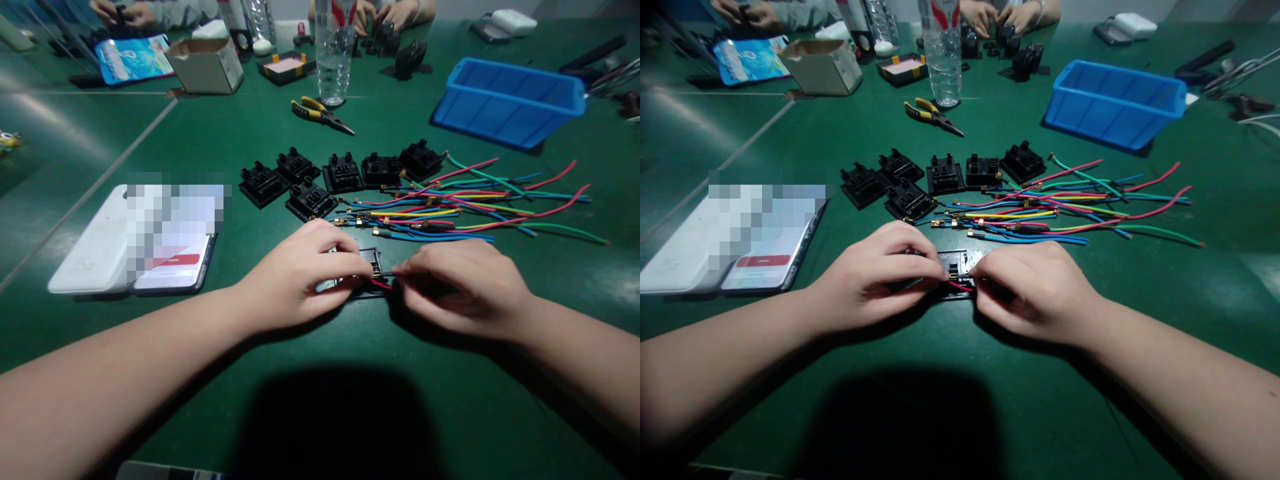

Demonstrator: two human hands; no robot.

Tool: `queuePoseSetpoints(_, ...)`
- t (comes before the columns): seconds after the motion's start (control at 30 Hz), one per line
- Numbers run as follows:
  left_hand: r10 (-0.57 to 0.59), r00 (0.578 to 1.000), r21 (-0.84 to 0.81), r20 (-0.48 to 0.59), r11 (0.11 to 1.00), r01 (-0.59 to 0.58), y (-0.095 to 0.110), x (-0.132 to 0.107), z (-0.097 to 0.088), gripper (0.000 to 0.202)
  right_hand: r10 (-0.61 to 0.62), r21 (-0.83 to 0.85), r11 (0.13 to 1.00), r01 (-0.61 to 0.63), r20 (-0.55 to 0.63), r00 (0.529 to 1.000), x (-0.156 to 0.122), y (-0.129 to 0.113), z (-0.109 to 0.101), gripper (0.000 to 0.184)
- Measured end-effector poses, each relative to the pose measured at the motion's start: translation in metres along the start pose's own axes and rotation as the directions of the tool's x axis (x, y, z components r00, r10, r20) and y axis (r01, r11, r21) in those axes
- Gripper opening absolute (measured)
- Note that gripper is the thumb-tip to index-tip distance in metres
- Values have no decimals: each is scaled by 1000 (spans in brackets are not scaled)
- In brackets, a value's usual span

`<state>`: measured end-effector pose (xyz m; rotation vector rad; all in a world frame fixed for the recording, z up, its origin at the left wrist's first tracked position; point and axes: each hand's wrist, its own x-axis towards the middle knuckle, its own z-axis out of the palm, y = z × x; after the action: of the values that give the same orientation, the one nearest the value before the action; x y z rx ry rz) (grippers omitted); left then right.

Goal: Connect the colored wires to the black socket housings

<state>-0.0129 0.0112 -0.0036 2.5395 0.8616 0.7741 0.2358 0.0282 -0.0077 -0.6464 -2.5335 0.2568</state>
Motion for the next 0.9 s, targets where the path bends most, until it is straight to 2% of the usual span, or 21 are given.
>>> queuePoseSetpoints(0.9, 6, 1000, 9, -6, 1000, -6, 1, 0, 0, 18, -7, 10, 1000, 7, 25, 1000, -1, 4, 0, 3)
